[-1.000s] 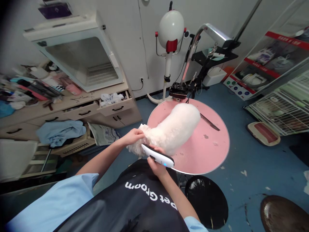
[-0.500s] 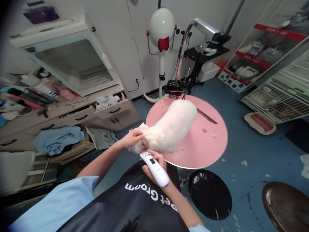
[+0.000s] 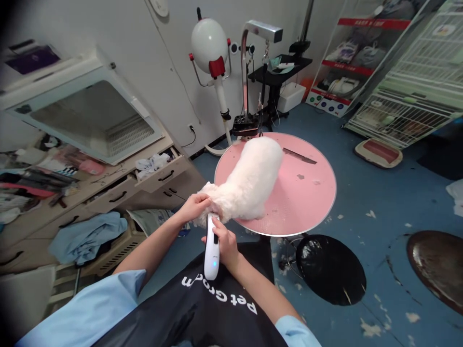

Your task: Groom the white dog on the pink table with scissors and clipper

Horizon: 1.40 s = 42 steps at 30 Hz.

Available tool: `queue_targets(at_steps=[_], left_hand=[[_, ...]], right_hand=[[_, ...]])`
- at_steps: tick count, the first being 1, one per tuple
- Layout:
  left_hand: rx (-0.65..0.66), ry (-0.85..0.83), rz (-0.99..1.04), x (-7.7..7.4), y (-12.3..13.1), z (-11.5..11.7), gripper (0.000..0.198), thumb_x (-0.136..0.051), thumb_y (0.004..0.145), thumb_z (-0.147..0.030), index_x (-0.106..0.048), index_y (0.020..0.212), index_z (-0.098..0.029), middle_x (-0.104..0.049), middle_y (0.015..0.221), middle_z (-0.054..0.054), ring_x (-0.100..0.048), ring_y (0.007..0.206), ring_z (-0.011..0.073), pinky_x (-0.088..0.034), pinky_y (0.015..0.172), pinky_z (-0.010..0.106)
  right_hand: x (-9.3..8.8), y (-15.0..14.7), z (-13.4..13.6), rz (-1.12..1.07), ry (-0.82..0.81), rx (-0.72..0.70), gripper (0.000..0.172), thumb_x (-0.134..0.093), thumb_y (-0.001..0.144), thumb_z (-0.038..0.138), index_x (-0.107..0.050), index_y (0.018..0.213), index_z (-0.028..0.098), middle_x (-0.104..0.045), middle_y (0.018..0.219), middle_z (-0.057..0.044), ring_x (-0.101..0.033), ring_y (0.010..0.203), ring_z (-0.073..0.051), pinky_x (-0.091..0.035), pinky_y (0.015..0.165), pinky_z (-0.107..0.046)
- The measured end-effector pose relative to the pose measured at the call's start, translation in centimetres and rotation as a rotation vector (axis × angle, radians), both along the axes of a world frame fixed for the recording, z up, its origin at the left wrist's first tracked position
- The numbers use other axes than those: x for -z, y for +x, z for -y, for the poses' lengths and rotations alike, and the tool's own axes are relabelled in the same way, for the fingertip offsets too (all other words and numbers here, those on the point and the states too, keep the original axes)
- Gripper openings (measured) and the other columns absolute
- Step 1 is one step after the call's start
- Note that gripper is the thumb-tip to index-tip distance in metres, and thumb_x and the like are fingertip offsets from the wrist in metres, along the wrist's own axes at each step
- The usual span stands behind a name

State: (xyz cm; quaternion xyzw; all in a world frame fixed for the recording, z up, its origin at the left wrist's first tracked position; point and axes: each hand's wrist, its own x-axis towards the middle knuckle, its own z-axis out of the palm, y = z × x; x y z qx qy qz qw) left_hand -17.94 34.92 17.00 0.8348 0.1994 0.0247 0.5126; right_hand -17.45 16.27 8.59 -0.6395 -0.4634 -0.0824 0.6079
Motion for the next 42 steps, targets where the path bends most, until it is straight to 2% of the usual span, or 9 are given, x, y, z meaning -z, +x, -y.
queue_targets(at_steps=[6, 10, 17, 20, 25, 29, 32, 35, 42], left_hand=[[0.022, 0.004, -0.02, -0.7, 0.0, 0.1, 0.03, -0.048, 0.078, -0.039, -0.048, 0.058, -0.017, -0.039, 0.056, -0.005, -0.034, 0.056, 0.0095, -0.027, 0.054, 0.023], [0.039, 0.006, -0.02, -0.5, 0.0, -0.1, 0.032, -0.048, 0.079, -0.041, -0.054, 0.06, -0.015, -0.043, 0.057, -0.004, -0.037, 0.057, 0.0099, -0.028, 0.055, 0.023], [0.065, 0.013, -0.01, -0.4, -0.1, -0.2, 0.031, -0.05, 0.08, -0.039, -0.062, 0.066, -0.014, -0.051, 0.061, -0.002, -0.042, 0.062, 0.0116, -0.032, 0.058, 0.024], [0.059, 0.007, -0.016, -0.7, -0.2, -0.2, 0.031, -0.051, 0.079, -0.04, -0.064, 0.067, -0.014, -0.054, 0.063, 0.0, -0.044, 0.063, 0.0129, -0.034, 0.058, 0.024], [0.049, -0.009, -0.035, -0.9, -0.2, -0.1, 0.031, -0.052, 0.077, -0.041, -0.064, 0.066, -0.014, -0.053, 0.061, 0.0, -0.046, 0.063, 0.0134, -0.035, 0.058, 0.023], [0.086, 0.048, -0.033, -1.2, -0.1, -0.2, 0.031, -0.051, 0.079, -0.037, -0.058, 0.058, -0.015, -0.044, 0.054, -0.004, -0.039, 0.057, 0.0105, -0.03, 0.055, 0.023], [0.104, 0.111, -0.054, -1.6, 0.0, -0.2, 0.03, -0.05, 0.08, -0.034, -0.06, 0.059, -0.015, -0.045, 0.053, -0.004, -0.039, 0.057, 0.0101, -0.029, 0.055, 0.023], [0.129, 0.162, -0.065, -1.9, 0.0, -0.2, 0.031, -0.05, 0.082, -0.033, -0.062, 0.061, -0.014, -0.048, 0.054, -0.004, -0.041, 0.058, 0.0103, -0.029, 0.056, 0.023], [0.168, 0.211, -0.055, -2.2, 0.2, -0.3, 0.03, -0.05, 0.083, -0.031, -0.057, 0.058, -0.015, -0.048, 0.055, -0.004, -0.042, 0.059, 0.0104, -0.029, 0.057, 0.024]], right_hand=[[0.7, -0.5, -0.6, -0.063, 0.02, 0.011, 0.052, -0.068, 0.083, 0.013, -0.052, 0.129, 0.033, -0.052, 0.147, -0.006, -0.058, 0.127, -0.026, -0.06, 0.096, -0.04], [1.1, -0.7, -0.7, -0.068, -0.005, 0.029, 0.048, -0.068, 0.083, 0.014, -0.056, 0.126, 0.032, -0.053, 0.146, -0.006, -0.056, 0.128, -0.027, -0.059, 0.098, -0.04], [0.6, -0.6, -0.6, -0.055, 0.03, 0.028, 0.056, -0.07, 0.082, 0.012, -0.054, 0.13, 0.034, -0.049, 0.149, -0.005, -0.056, 0.129, -0.027, -0.057, 0.1, -0.041], [0.5, -0.4, -0.5, -0.09, 0.005, 0.016, 0.051, -0.07, 0.082, 0.013, -0.057, 0.127, 0.033, -0.052, 0.147, -0.004, -0.056, 0.128, -0.027, -0.057, 0.1, -0.042], [0.4, -0.2, -0.6, -0.047, -0.026, 0.026, 0.045, -0.072, 0.082, 0.02, -0.059, 0.123, 0.031, -0.055, 0.144, -0.006, -0.058, 0.126, -0.028, -0.059, 0.099, -0.042], [-0.1, -0.3, -0.7, -0.024, -0.046, 0.041, 0.041, -0.072, 0.082, 0.022, -0.061, 0.121, 0.03, -0.057, 0.142, -0.006, -0.06, 0.124, -0.028, -0.06, 0.097, -0.042], [-0.7, -0.3, -0.8, -0.005, -0.038, 0.028, 0.042, -0.072, 0.083, 0.02, -0.061, 0.122, 0.03, -0.056, 0.143, -0.006, -0.061, 0.123, -0.028, -0.061, 0.096, -0.04], [-1.0, -0.4, -0.9, 0.021, -0.055, 0.087, 0.041, -0.07, 0.084, 0.019, -0.061, 0.123, 0.029, -0.056, 0.143, -0.007, -0.06, 0.124, -0.028, -0.061, 0.096, -0.041], [-1.4, -0.5, -1.2, 0.088, -0.086, 0.12, 0.05, -0.066, 0.085, 0.017, -0.054, 0.132, 0.029, -0.052, 0.147, -0.009, -0.058, 0.126, -0.028, -0.061, 0.096, -0.04]])
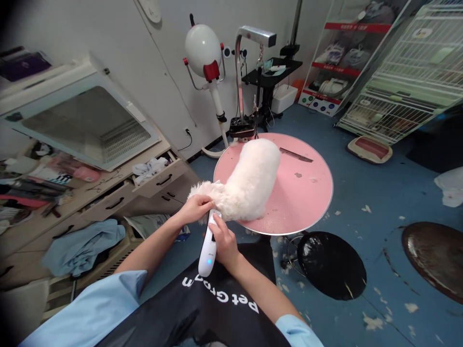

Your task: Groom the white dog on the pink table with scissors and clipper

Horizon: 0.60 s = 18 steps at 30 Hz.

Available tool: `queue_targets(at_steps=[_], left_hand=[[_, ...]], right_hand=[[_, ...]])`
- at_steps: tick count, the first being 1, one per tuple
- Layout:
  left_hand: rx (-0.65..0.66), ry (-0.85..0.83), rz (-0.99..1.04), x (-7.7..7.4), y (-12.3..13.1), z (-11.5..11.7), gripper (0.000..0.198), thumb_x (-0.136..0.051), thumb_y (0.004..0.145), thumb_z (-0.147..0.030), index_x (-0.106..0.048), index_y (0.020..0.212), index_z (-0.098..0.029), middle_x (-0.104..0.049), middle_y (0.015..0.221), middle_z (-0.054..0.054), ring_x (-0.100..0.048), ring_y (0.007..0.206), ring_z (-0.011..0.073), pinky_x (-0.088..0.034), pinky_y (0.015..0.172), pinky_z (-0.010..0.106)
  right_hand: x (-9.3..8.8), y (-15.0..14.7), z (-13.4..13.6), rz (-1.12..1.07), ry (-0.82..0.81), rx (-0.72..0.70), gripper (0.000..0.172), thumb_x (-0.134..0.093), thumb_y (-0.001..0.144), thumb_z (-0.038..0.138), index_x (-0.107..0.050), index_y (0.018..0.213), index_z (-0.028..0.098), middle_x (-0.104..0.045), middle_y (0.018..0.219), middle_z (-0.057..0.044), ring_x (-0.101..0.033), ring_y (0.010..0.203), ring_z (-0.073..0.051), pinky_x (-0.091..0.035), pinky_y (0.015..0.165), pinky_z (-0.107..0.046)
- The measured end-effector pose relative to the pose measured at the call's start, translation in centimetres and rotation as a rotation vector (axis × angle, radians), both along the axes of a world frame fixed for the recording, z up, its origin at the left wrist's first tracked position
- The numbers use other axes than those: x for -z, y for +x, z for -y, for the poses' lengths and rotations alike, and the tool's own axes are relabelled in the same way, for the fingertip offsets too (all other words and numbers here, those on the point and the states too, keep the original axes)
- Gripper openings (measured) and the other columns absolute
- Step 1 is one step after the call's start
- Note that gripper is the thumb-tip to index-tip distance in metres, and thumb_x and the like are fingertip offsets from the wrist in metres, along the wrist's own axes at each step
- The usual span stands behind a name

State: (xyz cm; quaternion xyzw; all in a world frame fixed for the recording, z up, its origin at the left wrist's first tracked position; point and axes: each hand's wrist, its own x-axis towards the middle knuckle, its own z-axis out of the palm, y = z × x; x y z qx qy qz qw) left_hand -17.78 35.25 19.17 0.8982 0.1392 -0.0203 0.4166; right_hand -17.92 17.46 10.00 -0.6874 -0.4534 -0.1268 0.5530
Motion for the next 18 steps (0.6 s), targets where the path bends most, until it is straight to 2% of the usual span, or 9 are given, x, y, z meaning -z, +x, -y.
queue_targets(at_steps=[5, 10, 12, 15, 18], left_hand=[[0.005, -0.009, 0.008, 0.1, 0.0, -0.1, 0.031, -0.05, 0.082, -0.031, -0.053, 0.056, -0.016, -0.045, 0.054, -0.004, -0.04, 0.058, 0.0102, -0.028, 0.056, 0.024], [-0.005, -0.017, 0.008, -0.1, 0.0, -0.1, 0.03, -0.05, 0.081, -0.031, -0.052, 0.055, -0.016, -0.044, 0.053, -0.004, -0.04, 0.058, 0.0102, -0.028, 0.056, 0.024], [0.0, -0.021, 0.009, -0.2, 0.0, -0.1, 0.031, -0.05, 0.081, -0.031, -0.052, 0.055, -0.016, -0.044, 0.052, -0.004, -0.04, 0.057, 0.0101, -0.028, 0.055, 0.024], [-0.005, -0.039, 0.01, -0.1, 0.0, -0.3, 0.031, -0.05, 0.081, -0.032, -0.053, 0.054, -0.016, -0.044, 0.051, -0.004, -0.04, 0.056, 0.0101, -0.028, 0.055, 0.024], [-0.005, -0.095, -0.009, -0.1, 0.2, -0.5, 0.029, -0.05, 0.08, -0.03, -0.059, 0.057, -0.015, -0.052, 0.054, -0.003, -0.045, 0.057, 0.0109, -0.032, 0.056, 0.024]], right_hand=[[-0.2, 0.0, -0.2, 0.07, 0.007, 0.021, 0.057, -0.064, 0.088, 0.017, -0.045, 0.14, 0.027, -0.048, 0.149, -0.011, -0.058, 0.127, -0.027, -0.06, 0.096, -0.039], [-0.2, 0.0, -0.4, 0.129, 0.0, 0.052, 0.054, -0.061, 0.091, 0.019, -0.043, 0.142, 0.022, -0.048, 0.149, -0.015, -0.057, 0.128, -0.027, -0.059, 0.096, -0.039], [-0.2, -0.1, -0.5, 0.133, -0.002, 0.069, 0.058, -0.061, 0.091, 0.017, -0.04, 0.144, 0.023, -0.045, 0.151, -0.013, -0.056, 0.129, -0.028, -0.059, 0.096, -0.04], [0.0, -0.6, 0.0, 0.107, 0.054, 0.161, 0.067, -0.062, 0.088, 0.01, -0.037, 0.147, 0.03, -0.032, 0.159, -0.009, -0.052, 0.133, -0.03, -0.061, 0.093, -0.041], [0.3, -1.1, 1.0, -0.009, 0.117, 0.187, 0.067, -0.06, 0.088, 0.008, -0.038, 0.145, 0.035, -0.025, 0.162, -0.005, -0.053, 0.131, -0.03, -0.062, 0.089, -0.042]])
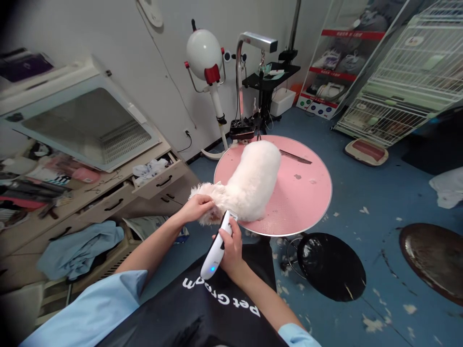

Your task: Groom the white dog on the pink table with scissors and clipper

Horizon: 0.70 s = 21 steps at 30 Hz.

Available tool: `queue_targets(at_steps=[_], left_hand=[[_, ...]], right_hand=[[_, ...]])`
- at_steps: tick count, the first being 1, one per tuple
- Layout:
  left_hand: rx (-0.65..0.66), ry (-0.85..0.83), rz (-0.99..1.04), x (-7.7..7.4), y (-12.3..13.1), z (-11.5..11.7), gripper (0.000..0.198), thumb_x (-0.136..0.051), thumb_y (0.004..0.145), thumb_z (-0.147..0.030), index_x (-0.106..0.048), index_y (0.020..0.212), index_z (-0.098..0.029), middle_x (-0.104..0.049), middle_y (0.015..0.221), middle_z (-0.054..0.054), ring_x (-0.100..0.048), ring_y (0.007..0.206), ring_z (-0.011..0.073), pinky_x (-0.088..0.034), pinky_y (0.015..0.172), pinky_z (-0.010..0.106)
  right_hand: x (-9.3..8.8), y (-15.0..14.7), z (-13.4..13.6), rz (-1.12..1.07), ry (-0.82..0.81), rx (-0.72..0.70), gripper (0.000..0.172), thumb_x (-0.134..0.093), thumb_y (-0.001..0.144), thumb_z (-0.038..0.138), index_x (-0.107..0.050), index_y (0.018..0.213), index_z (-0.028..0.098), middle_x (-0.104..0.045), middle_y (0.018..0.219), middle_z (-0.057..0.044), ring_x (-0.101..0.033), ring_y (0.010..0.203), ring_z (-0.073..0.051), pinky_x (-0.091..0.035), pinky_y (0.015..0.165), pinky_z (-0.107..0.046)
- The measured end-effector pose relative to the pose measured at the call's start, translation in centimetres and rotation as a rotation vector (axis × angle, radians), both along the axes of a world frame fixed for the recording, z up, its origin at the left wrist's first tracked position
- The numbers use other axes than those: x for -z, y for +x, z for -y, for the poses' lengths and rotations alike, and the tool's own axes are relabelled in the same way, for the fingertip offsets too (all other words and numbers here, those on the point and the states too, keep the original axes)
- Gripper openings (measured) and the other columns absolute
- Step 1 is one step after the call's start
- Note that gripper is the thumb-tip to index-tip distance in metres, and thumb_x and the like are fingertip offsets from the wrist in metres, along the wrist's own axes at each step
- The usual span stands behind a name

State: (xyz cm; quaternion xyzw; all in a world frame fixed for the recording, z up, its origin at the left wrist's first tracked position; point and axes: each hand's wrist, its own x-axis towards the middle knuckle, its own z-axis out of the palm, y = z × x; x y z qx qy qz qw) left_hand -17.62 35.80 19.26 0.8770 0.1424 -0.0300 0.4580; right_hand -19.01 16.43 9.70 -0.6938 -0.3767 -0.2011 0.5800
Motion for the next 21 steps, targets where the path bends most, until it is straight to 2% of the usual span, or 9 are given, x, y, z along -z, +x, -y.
queue_targets(at_steps=[1, 4, 7, 10, 12, 15, 18, 19, 21], left_hand=[[-0.001, -0.012, 0.0, 0.0, 0.0, -0.1, 0.029, -0.05, 0.08, -0.03, -0.061, 0.058, -0.015, -0.055, 0.055, -0.002, -0.046, 0.058, 0.0111, -0.033, 0.056, 0.023], [-0.019, -0.012, 0.015, 0.2, 0.1, -0.4, 0.028, -0.051, 0.079, -0.029, -0.062, 0.058, -0.015, -0.055, 0.055, -0.002, -0.046, 0.057, 0.011, -0.033, 0.056, 0.023], [-0.028, -0.01, 0.009, 0.5, 0.2, -0.7, 0.027, -0.051, 0.079, -0.029, -0.062, 0.058, -0.015, -0.052, 0.053, -0.003, -0.044, 0.056, 0.0106, -0.031, 0.054, 0.023], [-0.042, -0.012, 0.003, 0.7, 0.2, -0.9, 0.027, -0.05, 0.078, -0.028, -0.059, 0.056, -0.015, -0.048, 0.053, -0.003, -0.041, 0.055, 0.0103, -0.03, 0.054, 0.024], [-0.056, -0.005, 0.003, 0.8, 0.2, -0.8, 0.027, -0.05, 0.078, -0.028, -0.057, 0.055, -0.016, -0.046, 0.052, -0.004, -0.04, 0.055, 0.0102, -0.029, 0.053, 0.024], [-0.072, 0.026, 0.01, 0.8, 0.2, -0.6, 0.027, -0.05, 0.078, -0.03, -0.056, 0.055, -0.016, -0.045, 0.052, -0.004, -0.04, 0.055, 0.0104, -0.028, 0.053, 0.024], [-0.085, 0.066, 0.011, 0.5, 0.1, -0.2, 0.028, -0.049, 0.079, -0.03, -0.057, 0.055, -0.016, -0.047, 0.053, -0.003, -0.042, 0.056, 0.0111, -0.028, 0.054, 0.025], [-0.091, 0.078, 0.008, 0.4, 0.0, -0.1, 0.028, -0.049, 0.079, -0.03, -0.058, 0.056, -0.016, -0.049, 0.054, -0.003, -0.043, 0.056, 0.0114, -0.028, 0.054, 0.025], [-0.101, 0.086, 0.004, 0.2, 0.0, 0.2, 0.028, -0.048, 0.079, -0.029, -0.061, 0.058, -0.016, -0.053, 0.056, -0.002, -0.046, 0.058, 0.012, -0.03, 0.055, 0.025]], right_hand=[[0.0, -0.1, 0.4, -0.053, 0.004, -0.027, 0.066, -0.061, 0.088, 0.01, -0.038, 0.145, 0.035, -0.028, 0.161, -0.006, -0.055, 0.129, -0.03, -0.062, 0.089, -0.043], [-0.7, 0.1, 1.4, -0.235, -0.011, -0.182, 0.057, -0.072, 0.084, 0.023, -0.047, 0.135, 0.03, -0.05, 0.147, -0.01, -0.062, 0.121, -0.031, -0.059, 0.093, -0.047], [-2.1, 0.5, 1.6, -0.556, 0.116, -0.296, 0.047, -0.075, 0.081, 0.041, -0.052, 0.119, 0.027, -0.065, 0.13, -0.01, -0.066, 0.114, -0.03, -0.056, 0.095, -0.047], [-3.0, 1.2, 1.0, -0.871, 0.245, -0.407, 0.048, -0.069, 0.085, 0.046, -0.047, 0.124, 0.028, -0.068, 0.125, -0.01, -0.071, 0.094, -0.025, -0.06, 0.079, -0.043], [-3.2, 1.6, 0.6, -0.965, 0.258, -0.47, 0.049, -0.073, 0.081, 0.042, -0.049, 0.122, 0.027, -0.068, 0.124, -0.009, -0.071, 0.083, -0.022, -0.06, 0.069, -0.039], [-2.9, 2.1, -0.1, -1.02, 0.322, -0.393, 0.043, -0.08, 0.074, 0.037, -0.053, 0.104, 0.026, -0.071, 0.113, -0.006, -0.069, 0.077, -0.018, -0.058, 0.063, -0.032], [-2.5, 2.4, -0.8, -1.173, 0.382, -0.302, 0.046, -0.079, 0.073, 0.04, -0.05, 0.105, 0.025, -0.073, 0.1, -0.002, -0.065, 0.062, -0.014, -0.056, 0.055, -0.029], [-2.4, 2.4, -1.0, -1.208, 0.376, -0.287, 0.047, -0.079, 0.073, 0.042, -0.051, 0.107, 0.024, -0.073, 0.096, -0.002, -0.065, 0.061, -0.015, -0.056, 0.056, -0.03], [-2.4, 2.3, -1.2, -1.172, 0.334, -0.259, 0.047, -0.079, 0.072, 0.041, -0.054, 0.106, 0.022, -0.073, 0.094, -0.004, -0.069, 0.072, -0.019, -0.059, 0.067, -0.035]])
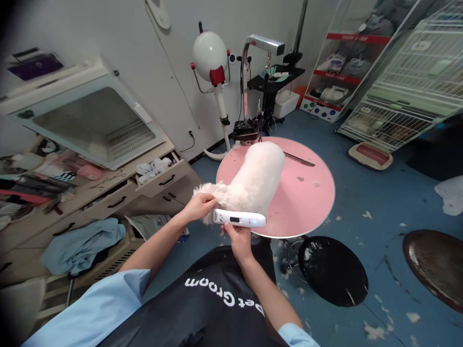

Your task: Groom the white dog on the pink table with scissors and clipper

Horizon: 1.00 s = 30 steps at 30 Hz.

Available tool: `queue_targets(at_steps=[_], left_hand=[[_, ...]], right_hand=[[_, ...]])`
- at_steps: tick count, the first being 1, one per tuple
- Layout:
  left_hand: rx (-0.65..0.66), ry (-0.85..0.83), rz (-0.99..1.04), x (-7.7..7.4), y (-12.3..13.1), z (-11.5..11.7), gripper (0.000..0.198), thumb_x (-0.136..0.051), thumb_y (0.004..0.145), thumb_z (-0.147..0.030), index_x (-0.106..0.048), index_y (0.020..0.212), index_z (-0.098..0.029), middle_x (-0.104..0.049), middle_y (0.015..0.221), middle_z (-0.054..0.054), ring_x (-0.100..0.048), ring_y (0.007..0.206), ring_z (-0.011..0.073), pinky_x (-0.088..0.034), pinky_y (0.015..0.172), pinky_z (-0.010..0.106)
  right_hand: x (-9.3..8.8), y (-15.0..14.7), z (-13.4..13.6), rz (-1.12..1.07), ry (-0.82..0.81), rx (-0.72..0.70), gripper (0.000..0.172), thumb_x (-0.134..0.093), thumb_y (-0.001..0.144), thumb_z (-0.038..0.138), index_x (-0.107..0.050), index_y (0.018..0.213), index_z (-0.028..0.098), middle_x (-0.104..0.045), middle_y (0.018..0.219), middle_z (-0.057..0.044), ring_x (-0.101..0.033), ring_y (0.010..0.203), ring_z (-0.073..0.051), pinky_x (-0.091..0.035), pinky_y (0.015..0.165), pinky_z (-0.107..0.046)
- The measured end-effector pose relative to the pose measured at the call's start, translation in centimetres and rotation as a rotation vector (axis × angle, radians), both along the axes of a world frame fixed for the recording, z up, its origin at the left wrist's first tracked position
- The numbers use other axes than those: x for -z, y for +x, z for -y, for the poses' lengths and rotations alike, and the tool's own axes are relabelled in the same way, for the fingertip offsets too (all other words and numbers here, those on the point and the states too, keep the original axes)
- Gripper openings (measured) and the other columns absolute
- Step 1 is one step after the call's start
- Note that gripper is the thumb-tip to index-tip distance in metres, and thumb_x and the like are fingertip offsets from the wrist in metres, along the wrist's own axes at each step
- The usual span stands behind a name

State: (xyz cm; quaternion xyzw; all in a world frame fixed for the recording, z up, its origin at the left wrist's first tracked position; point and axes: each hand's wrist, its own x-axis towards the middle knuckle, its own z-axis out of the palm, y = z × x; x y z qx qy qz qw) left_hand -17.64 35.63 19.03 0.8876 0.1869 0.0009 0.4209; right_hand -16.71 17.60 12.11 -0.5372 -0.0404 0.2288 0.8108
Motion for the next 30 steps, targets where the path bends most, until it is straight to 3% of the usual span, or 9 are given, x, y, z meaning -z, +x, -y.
queue_targets(at_steps=[3, 6, 14, 24, 27, 30], left_hand=[[0.0, -0.004, 0.005, 0.0, 0.0, 0.1, 0.027, -0.048, 0.078, -0.027, -0.064, 0.059, -0.016, -0.058, 0.059, 0.0, -0.049, 0.06, 0.0125, -0.032, 0.056, 0.025], [0.0, 0.006, 0.015, 0.1, 0.0, 0.1, 0.026, -0.048, 0.077, -0.027, -0.064, 0.059, -0.016, -0.057, 0.058, -0.001, -0.049, 0.059, 0.0125, -0.032, 0.055, 0.025], [0.002, 0.024, 0.034, 0.4, 0.0, 0.2, 0.026, -0.049, 0.078, -0.028, -0.056, 0.055, -0.017, -0.048, 0.054, -0.003, -0.044, 0.057, 0.0111, -0.029, 0.054, 0.025], [0.023, 0.0, 0.033, 0.3, 0.0, 0.3, 0.028, -0.049, 0.079, -0.03, -0.066, 0.062, -0.016, -0.055, 0.057, -0.001, -0.047, 0.059, 0.0124, -0.033, 0.056, 0.024], [0.046, -0.036, 0.034, 0.2, 0.1, -0.2, 0.028, -0.049, 0.078, -0.03, -0.068, 0.064, -0.015, -0.059, 0.058, 0.0, -0.049, 0.058, 0.0122, -0.035, 0.056, 0.023], [0.103, -0.071, 0.018, -0.1, 0.6, -1.1, 0.027, -0.049, 0.078, -0.03, -0.068, 0.065, -0.015, -0.059, 0.058, 0.0, -0.047, 0.055, 0.0117, -0.035, 0.054, 0.023]], right_hand=[[-0.2, -0.4, 0.0, 0.217, -0.043, 0.072, 0.042, -0.079, 0.072, 0.035, -0.05, 0.1, 0.023, -0.069, 0.112, -0.008, -0.067, 0.101, -0.025, -0.056, 0.087, -0.041], [-0.3, -0.8, -0.1, 0.397, -0.053, 0.094, 0.042, -0.076, 0.074, 0.029, -0.044, 0.101, 0.024, -0.062, 0.126, -0.011, -0.062, 0.115, -0.026, -0.051, 0.094, -0.046], [-0.1, -0.8, -0.7, 0.536, -0.105, 0.038, 0.044, -0.075, 0.074, 0.026, -0.044, 0.105, 0.024, -0.06, 0.129, -0.012, -0.06, 0.119, -0.028, -0.048, 0.098, -0.045], [0.0, -0.6, -0.2, 0.607, -0.102, 0.022, 0.042, -0.074, 0.077, 0.025, -0.044, 0.107, 0.025, -0.058, 0.133, -0.012, -0.056, 0.124, -0.028, -0.044, 0.103, -0.048], [0.2, -0.3, 0.5, 0.577, -0.015, -0.162, 0.038, -0.072, 0.078, 0.033, -0.047, 0.106, 0.026, -0.064, 0.127, -0.011, -0.06, 0.119, -0.027, -0.046, 0.1, -0.049], [0.5, 0.0, 1.3, 0.407, 0.155, -0.415, 0.041, -0.069, 0.077, 0.046, -0.048, 0.105, 0.026, -0.072, 0.108, -0.008, -0.07, 0.093, -0.025, -0.056, 0.08, -0.042]])
